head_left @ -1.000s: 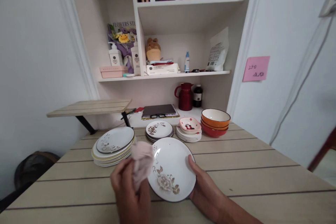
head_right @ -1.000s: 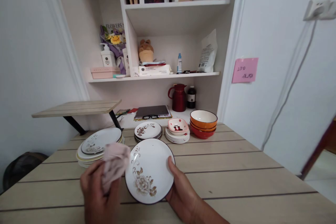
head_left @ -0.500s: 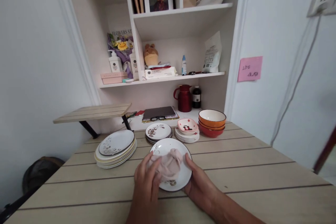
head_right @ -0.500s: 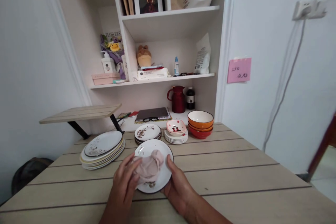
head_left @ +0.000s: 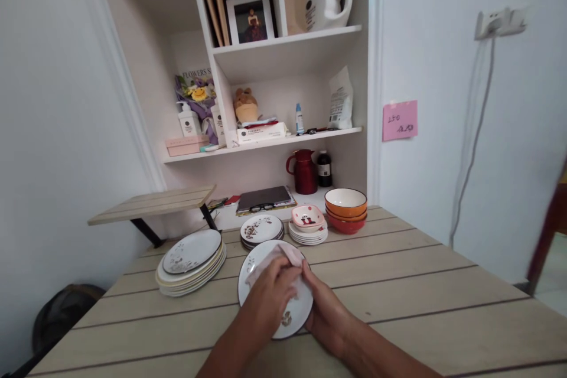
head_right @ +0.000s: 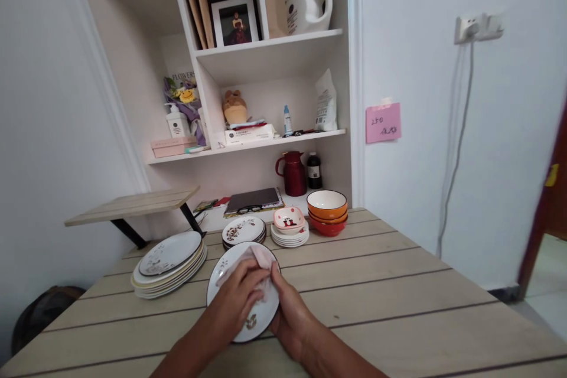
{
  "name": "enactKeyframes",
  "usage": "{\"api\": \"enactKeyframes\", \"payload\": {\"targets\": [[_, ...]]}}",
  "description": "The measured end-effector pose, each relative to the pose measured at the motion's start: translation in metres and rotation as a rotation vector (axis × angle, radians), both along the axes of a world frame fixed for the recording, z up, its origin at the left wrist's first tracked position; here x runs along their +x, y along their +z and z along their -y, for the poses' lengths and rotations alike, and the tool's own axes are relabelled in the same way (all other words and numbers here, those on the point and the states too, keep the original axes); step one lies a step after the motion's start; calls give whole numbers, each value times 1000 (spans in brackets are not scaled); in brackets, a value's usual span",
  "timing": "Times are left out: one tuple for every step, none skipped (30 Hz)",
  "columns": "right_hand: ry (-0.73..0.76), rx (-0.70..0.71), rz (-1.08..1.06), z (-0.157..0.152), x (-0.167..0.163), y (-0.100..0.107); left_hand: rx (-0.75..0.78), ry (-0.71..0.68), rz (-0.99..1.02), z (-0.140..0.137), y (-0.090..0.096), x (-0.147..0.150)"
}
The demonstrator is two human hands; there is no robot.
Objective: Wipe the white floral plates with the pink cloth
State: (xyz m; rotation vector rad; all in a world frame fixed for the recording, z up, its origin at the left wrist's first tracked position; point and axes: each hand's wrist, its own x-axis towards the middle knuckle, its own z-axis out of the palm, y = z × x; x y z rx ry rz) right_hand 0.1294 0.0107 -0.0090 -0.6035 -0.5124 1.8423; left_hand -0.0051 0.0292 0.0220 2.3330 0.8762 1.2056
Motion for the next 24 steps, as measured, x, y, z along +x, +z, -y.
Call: {"api": "enactKeyframes", "payload": {"targets": [[-4, 3, -21, -2, 0, -1, 33, -12, -64, -5, 1, 0], [-1, 10, -48, -3, 0, -2, 80, 7, -121, -10, 1, 0], [-1, 16, -71, -5, 1, -3, 129, 33, -160, -14, -1, 0], [-1, 20, -86, -7, 1, -4, 184, 72, -183, -19, -4, -1], [-8, 25, -93, -8, 2, -4, 244, 115, -206, -23, -8, -2], [-20, 28, -95, -9, 3, -5, 311, 156, -239, -26, -12, -3], [-33, 31, -98, -10, 4, -5, 382, 198, -277, -30, -16, -5], [-40, 36, -103, -11, 5, -5, 447, 236, -316, -33, -20, -7], [-43, 45, -111, -12, 6, -5, 498, 263, -356, -36, -23, -9], [-41, 55, -119, -13, 7, -5, 534, 276, -391, -38, -26, -11], [-35, 62, -122, -13, 7, -5, 557, 273, -420, -40, -29, -13], [-29, 68, -119, -14, 7, -5, 573, 258, -442, -41, -32, -15], [-25, 72, -108, -14, 7, -5, 592, 235, -454, -41, -35, -17], [-22, 73, -88, -14, 7, -5, 622, 209, -455, -41, -38, -17], [-17, 72, -62, -14, 7, -5, 658, 188, -447, -39, -41, -17], [-14, 69, -32, -14, 6, -5, 700, 170, -431, -37, -44, -17], [-13, 65, 1, -13, 6, -5, 739, 152, -416, -35, -46, -15], [-16, 57, 35, -12, 5, -5, 763, 139, -403, -33, -47, -14], [-27, 48, 67, -11, 5, -5, 776, 124, -399, -31, -47, -12], [-44, 39, 91, -10, 4, -5, 777, 112, -411, -29, -45, -10], [-64, 31, 105, -9, 4, -4, 770, 123, -422, -29, -42, -9], [-84, 27, 106, -9, 3, -4, 750, 155, -453, -29, -39, -8], [-97, 23, 91, -9, 2, -3, 715, 223, -475, -30, -34, -8], [-103, 19, 62, -9, 2, -3, 672, 312, -486, -31, -30, -9]]}}
